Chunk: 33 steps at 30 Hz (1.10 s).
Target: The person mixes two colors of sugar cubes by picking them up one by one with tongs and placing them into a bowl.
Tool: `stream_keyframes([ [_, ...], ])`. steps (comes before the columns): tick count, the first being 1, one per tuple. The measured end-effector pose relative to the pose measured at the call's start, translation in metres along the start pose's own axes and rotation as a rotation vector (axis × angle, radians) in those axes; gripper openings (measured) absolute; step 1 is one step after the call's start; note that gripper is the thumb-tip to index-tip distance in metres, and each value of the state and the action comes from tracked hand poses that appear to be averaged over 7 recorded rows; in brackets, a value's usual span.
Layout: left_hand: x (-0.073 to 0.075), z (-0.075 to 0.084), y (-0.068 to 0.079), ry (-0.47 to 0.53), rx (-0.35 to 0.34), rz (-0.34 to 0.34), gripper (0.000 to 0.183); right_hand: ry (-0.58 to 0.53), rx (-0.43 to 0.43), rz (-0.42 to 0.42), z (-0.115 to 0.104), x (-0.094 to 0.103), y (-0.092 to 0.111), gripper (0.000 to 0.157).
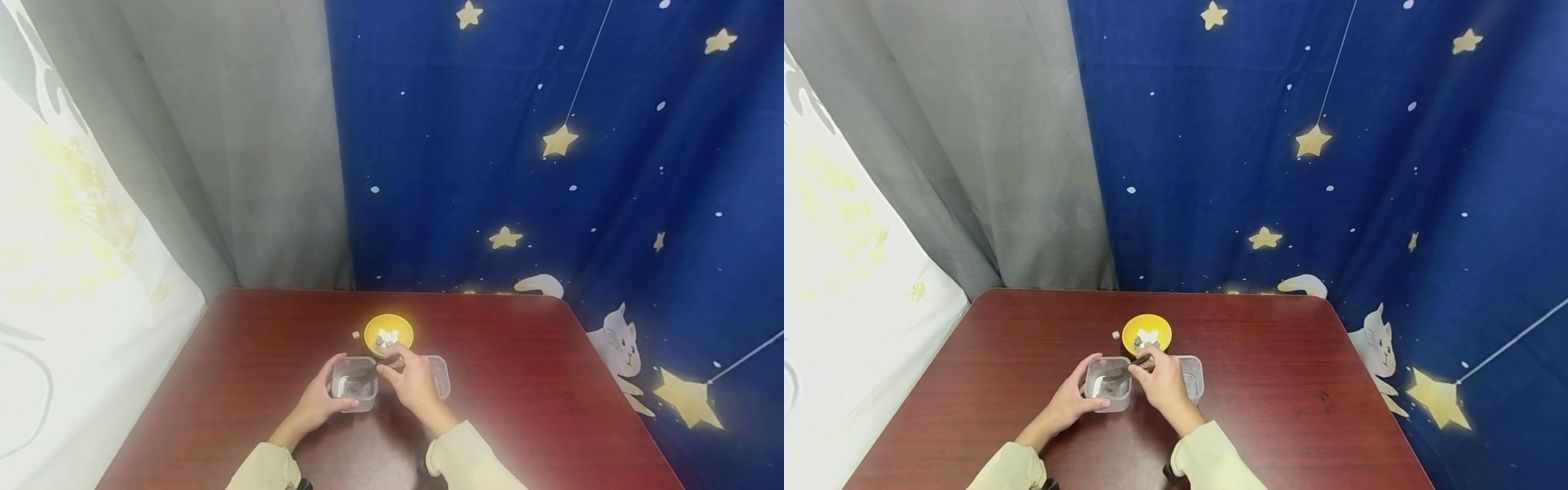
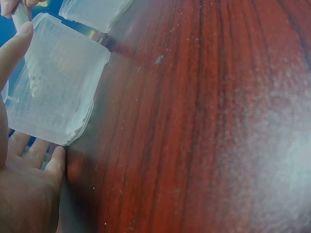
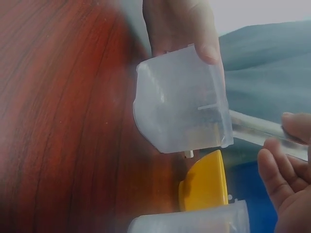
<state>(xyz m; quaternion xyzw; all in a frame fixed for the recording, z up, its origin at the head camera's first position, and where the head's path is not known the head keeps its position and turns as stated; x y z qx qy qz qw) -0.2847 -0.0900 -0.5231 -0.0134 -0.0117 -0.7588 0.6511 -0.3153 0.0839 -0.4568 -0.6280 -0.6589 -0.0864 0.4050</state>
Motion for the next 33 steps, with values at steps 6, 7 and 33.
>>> stream_keyframes([
  [6,0.001,-0.007,-0.002,0.013,-0.002,0.010,0.099,-0.017,-0.051,0.004,0.009,0.000,0.002,0.022],
  [7,0.003,-0.011,-0.003,0.004,0.001,0.019,0.099,-0.021,-0.063,0.009,0.010,0.001,0.002,0.022],
  [33,0.006,-0.020,-0.003,0.021,0.010,0.050,0.099,-0.133,-0.105,0.222,0.008,0.055,-0.002,0.019],
])
Point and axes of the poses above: each hand's wrist, its own y-axis away from the middle knuckle, its own x-axis out of the back of the hand, z = x × y, the point moved 10 cm from there along -y, towards the middle knuckle, and after that the axes turned 10 degrees about y, right-handed, at the moved point
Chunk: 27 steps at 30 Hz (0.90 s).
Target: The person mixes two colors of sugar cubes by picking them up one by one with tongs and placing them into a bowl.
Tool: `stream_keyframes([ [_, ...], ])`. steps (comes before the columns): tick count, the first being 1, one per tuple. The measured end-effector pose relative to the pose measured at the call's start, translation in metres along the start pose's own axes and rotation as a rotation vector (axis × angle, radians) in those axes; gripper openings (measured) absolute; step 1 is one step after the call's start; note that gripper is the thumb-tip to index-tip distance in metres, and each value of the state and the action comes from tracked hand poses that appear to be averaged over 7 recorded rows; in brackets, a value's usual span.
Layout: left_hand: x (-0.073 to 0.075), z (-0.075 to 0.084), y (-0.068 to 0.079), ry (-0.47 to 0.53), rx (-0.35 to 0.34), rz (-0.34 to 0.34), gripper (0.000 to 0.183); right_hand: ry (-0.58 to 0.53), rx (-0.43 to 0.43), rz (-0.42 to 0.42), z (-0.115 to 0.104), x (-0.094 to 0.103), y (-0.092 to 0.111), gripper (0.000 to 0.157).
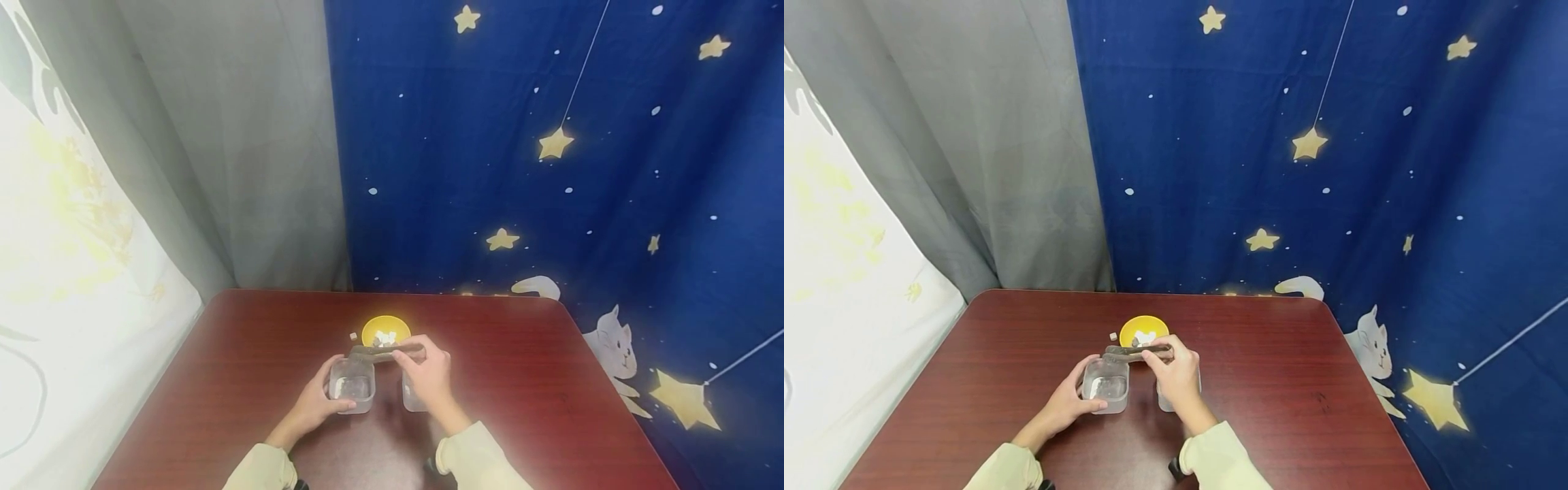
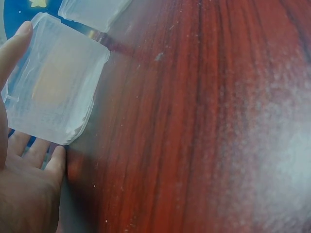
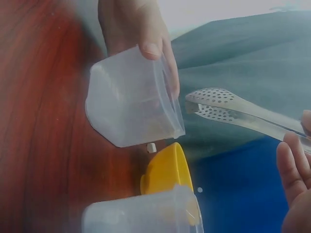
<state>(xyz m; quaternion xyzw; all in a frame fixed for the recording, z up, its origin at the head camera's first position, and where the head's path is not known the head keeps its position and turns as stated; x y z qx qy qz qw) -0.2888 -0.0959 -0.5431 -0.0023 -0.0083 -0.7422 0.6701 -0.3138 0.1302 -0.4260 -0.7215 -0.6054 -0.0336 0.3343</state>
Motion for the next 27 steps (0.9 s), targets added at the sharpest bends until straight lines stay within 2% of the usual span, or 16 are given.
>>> stream_keyframes([
  [4,-0.004,0.016,0.004,-0.006,0.000,-0.021,0.099,-0.020,-0.018,0.025,0.002,0.007,-0.004,0.018],
  [7,-0.005,0.021,0.006,-0.013,0.014,-0.037,0.098,-0.039,-0.031,0.031,0.004,0.010,-0.006,0.019],
  [15,-0.005,0.020,0.005,0.012,0.019,-0.041,0.099,-0.047,-0.104,0.060,0.005,0.021,-0.013,0.021],
  [19,-0.005,0.017,0.004,0.016,0.023,-0.039,0.098,-0.089,-0.127,0.052,-0.010,0.031,-0.014,0.021],
  [22,-0.005,0.016,0.004,0.027,0.032,-0.041,0.097,-0.116,-0.120,0.053,-0.021,0.038,-0.014,0.020],
  [27,-0.005,0.017,0.004,0.015,0.020,-0.038,0.098,-0.112,-0.105,0.063,-0.022,0.041,-0.015,0.022],
])
Point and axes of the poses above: each hand's wrist, its own y-axis away from the middle knuckle, its own x-axis out of the back of the hand, z = x × y, the point moved 10 cm from there along -y, towards the middle knuckle, and after that the axes turned 10 degrees about y, right-handed, at the moved point
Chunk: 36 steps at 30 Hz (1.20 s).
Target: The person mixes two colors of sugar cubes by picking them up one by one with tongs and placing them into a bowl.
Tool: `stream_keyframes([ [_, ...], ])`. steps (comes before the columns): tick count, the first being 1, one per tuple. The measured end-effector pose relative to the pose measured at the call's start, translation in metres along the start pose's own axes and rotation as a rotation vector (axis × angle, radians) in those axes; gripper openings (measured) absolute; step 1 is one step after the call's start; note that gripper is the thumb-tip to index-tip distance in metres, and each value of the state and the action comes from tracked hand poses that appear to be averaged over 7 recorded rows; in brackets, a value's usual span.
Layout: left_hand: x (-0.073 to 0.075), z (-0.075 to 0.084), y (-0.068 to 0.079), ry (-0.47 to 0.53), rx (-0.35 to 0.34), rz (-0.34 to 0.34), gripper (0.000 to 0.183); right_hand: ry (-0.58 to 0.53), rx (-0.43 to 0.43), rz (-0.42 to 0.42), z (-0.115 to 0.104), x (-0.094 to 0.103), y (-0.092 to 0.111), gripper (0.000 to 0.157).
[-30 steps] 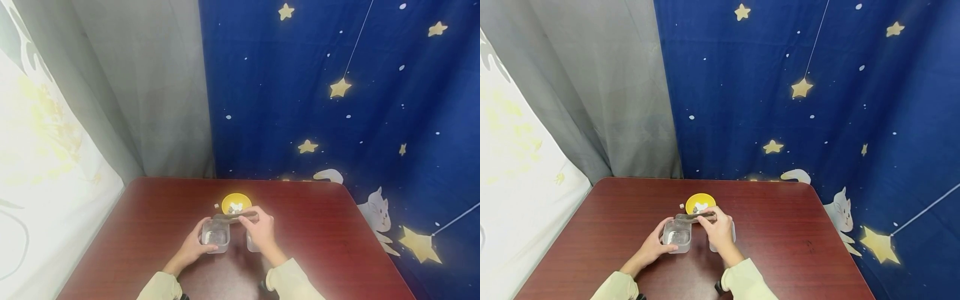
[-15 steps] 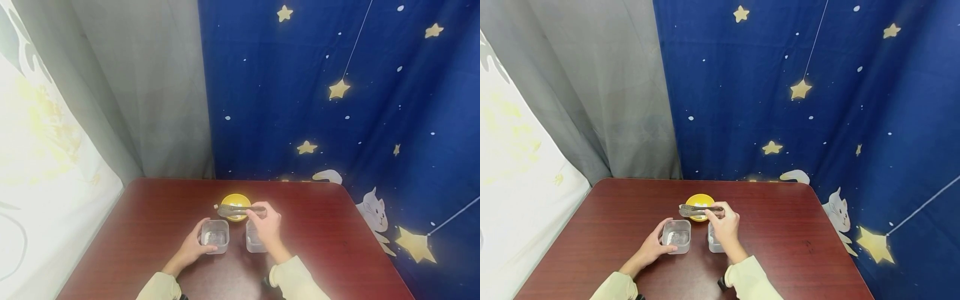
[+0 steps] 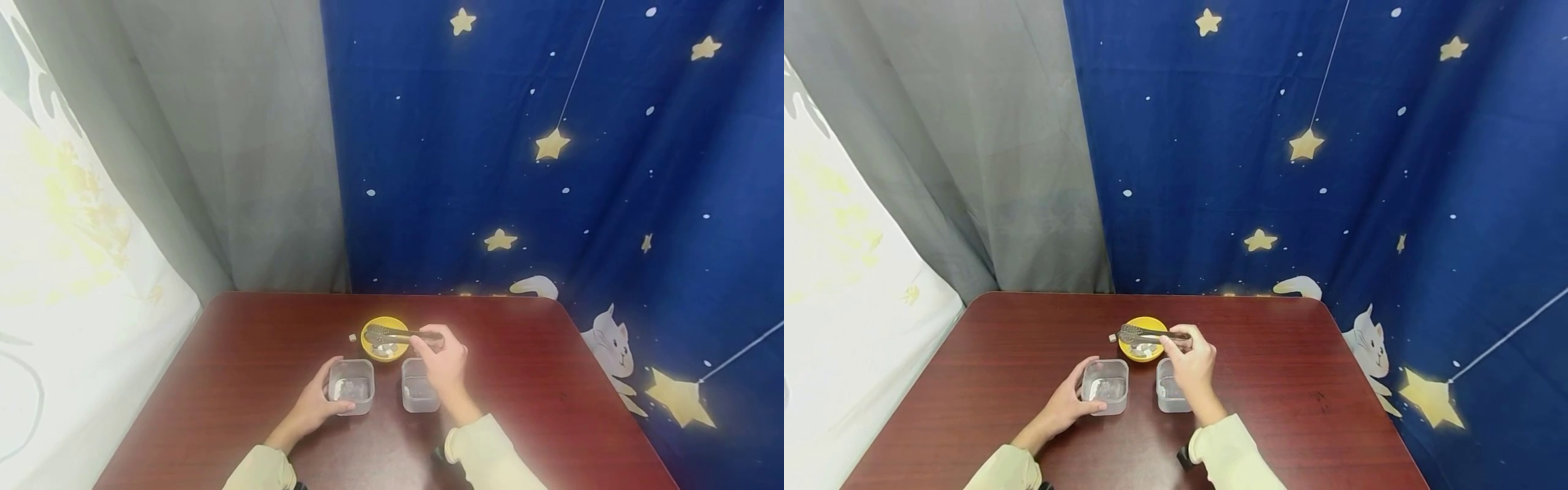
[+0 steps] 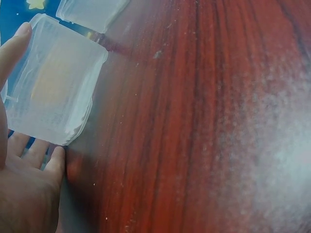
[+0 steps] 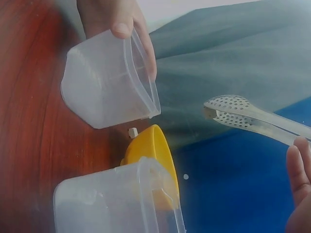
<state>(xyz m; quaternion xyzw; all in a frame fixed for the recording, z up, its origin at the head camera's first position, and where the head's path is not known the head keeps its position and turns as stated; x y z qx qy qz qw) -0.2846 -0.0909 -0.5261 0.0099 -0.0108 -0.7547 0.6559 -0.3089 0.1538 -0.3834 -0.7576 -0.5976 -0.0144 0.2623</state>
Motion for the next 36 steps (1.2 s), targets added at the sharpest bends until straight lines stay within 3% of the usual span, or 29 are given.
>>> stream_keyframes([
  [5,0.002,0.000,-0.001,-0.028,-0.008,0.012,0.100,0.007,-0.011,0.000,0.007,-0.002,-0.005,0.019],
  [9,0.001,-0.002,-0.002,-0.015,-0.002,0.001,0.100,0.019,-0.013,0.021,0.024,-0.004,-0.010,0.019],
  [16,0.009,-0.032,-0.010,-0.035,-0.015,0.047,0.101,0.018,-0.016,0.032,0.047,-0.008,-0.013,0.021],
  [23,0.007,-0.029,-0.008,-0.026,-0.048,0.024,0.099,0.031,-0.005,0.033,0.024,0.000,-0.008,0.021],
  [31,0.009,-0.027,-0.007,-0.042,-0.017,0.052,0.100,0.075,-0.016,0.042,0.049,-0.007,-0.009,0.024],
  [36,0.005,-0.009,-0.002,-0.043,-0.014,0.029,0.100,0.087,0.008,0.052,0.047,-0.010,-0.006,0.026],
])
Point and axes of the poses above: each hand's wrist, its own y-axis away from the middle knuckle, its own x-axis out of the back of the hand, z = x × y, the point moved 10 cm from there along -y, towards the middle knuckle, and after that the axes turned 10 degrees about y, right-handed, at the moved point
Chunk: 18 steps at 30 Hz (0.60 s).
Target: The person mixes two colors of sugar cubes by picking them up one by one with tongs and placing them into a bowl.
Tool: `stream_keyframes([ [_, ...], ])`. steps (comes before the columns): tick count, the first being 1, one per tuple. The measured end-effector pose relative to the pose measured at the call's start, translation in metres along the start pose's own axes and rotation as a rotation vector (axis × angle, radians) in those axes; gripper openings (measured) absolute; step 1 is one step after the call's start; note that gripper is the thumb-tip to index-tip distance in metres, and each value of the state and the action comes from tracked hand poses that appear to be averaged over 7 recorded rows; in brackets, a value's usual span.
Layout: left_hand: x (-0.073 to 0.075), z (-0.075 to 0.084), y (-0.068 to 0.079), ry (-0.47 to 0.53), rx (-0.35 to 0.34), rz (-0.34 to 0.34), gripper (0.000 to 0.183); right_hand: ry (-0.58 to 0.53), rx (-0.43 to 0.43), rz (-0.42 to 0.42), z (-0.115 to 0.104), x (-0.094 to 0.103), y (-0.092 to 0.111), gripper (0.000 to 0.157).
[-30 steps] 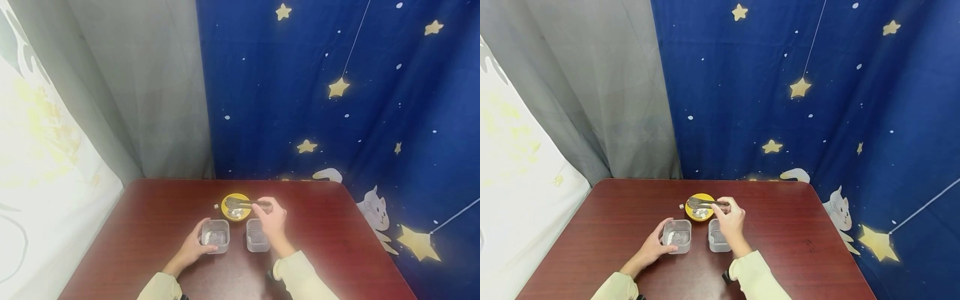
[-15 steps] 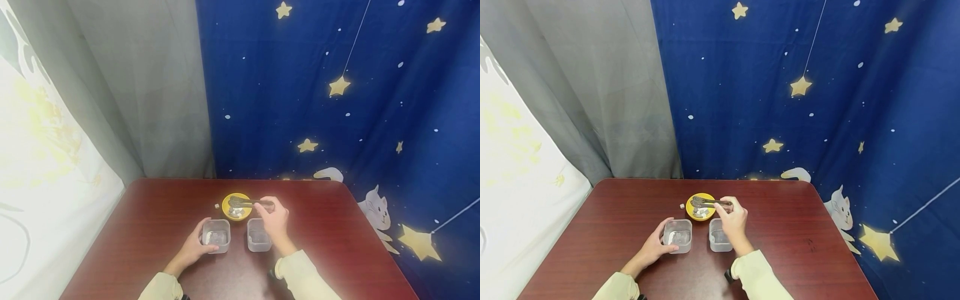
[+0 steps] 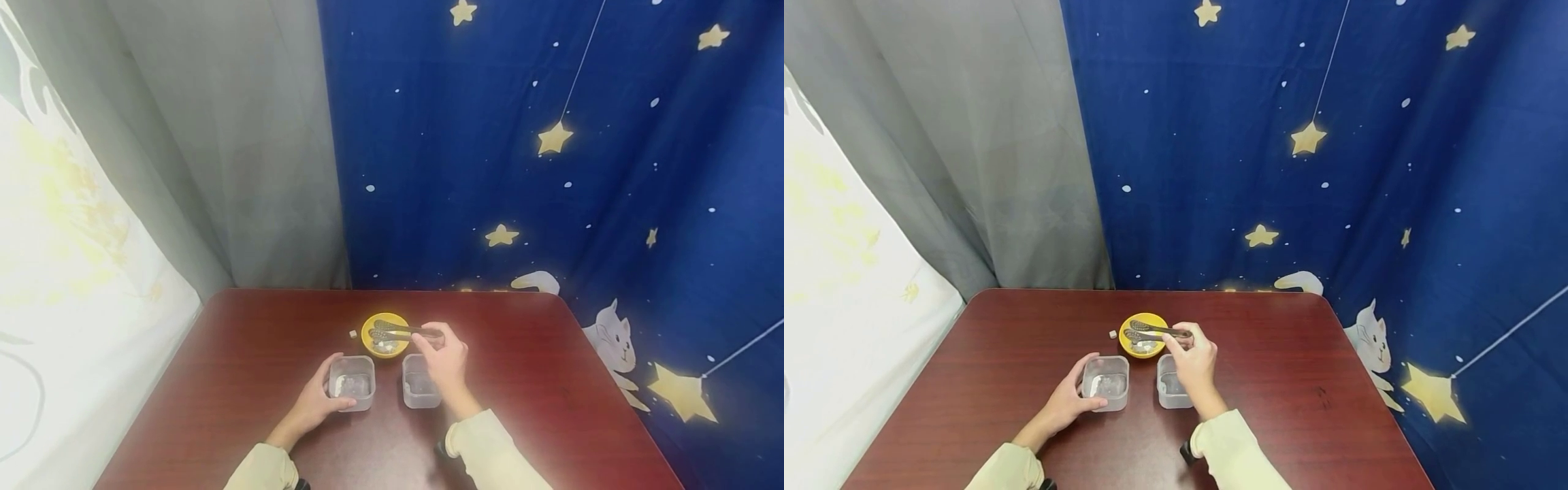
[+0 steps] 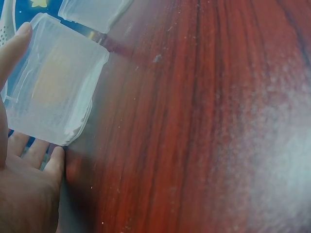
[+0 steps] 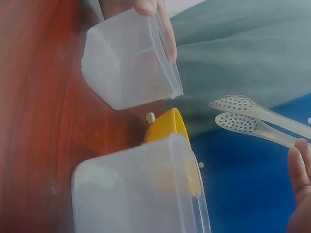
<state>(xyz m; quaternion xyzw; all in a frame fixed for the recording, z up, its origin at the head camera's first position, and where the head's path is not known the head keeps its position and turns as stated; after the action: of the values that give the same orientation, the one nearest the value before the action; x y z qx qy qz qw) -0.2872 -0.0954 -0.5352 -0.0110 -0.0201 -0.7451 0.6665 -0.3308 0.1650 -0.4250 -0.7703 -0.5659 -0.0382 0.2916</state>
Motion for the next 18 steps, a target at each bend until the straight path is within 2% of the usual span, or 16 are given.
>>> stream_keyframes([
  [4,-0.004,0.011,0.003,0.003,0.007,-0.025,0.099,0.002,0.003,-0.007,-0.002,-0.005,0.003,0.026],
  [8,-0.004,0.012,0.003,0.024,0.008,-0.028,0.099,-0.025,0.018,-0.035,-0.004,-0.015,0.006,0.026],
  [11,-0.003,0.007,0.001,0.043,0.001,-0.020,0.100,-0.035,0.035,-0.048,-0.006,-0.021,0.007,0.028],
  [14,0.000,-0.007,-0.003,0.055,-0.002,-0.001,0.100,-0.037,0.037,-0.060,-0.006,-0.028,0.007,0.028],
  [18,0.004,-0.022,-0.007,0.024,-0.004,0.024,0.099,-0.029,-0.004,-0.101,-0.006,-0.037,0.007,0.028],
])
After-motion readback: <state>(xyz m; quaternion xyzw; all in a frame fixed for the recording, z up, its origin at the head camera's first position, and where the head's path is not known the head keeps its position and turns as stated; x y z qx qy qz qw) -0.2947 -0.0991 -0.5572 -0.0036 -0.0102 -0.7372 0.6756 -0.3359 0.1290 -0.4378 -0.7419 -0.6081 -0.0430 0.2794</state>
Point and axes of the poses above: each hand's wrist, its own y-axis away from the middle knuckle, its own x-axis out of the back of the hand, z = x × y, the point moved 10 cm from there along -y, towards the middle knuckle, and after that the axes turned 10 degrees about y, right-handed, at the moved point
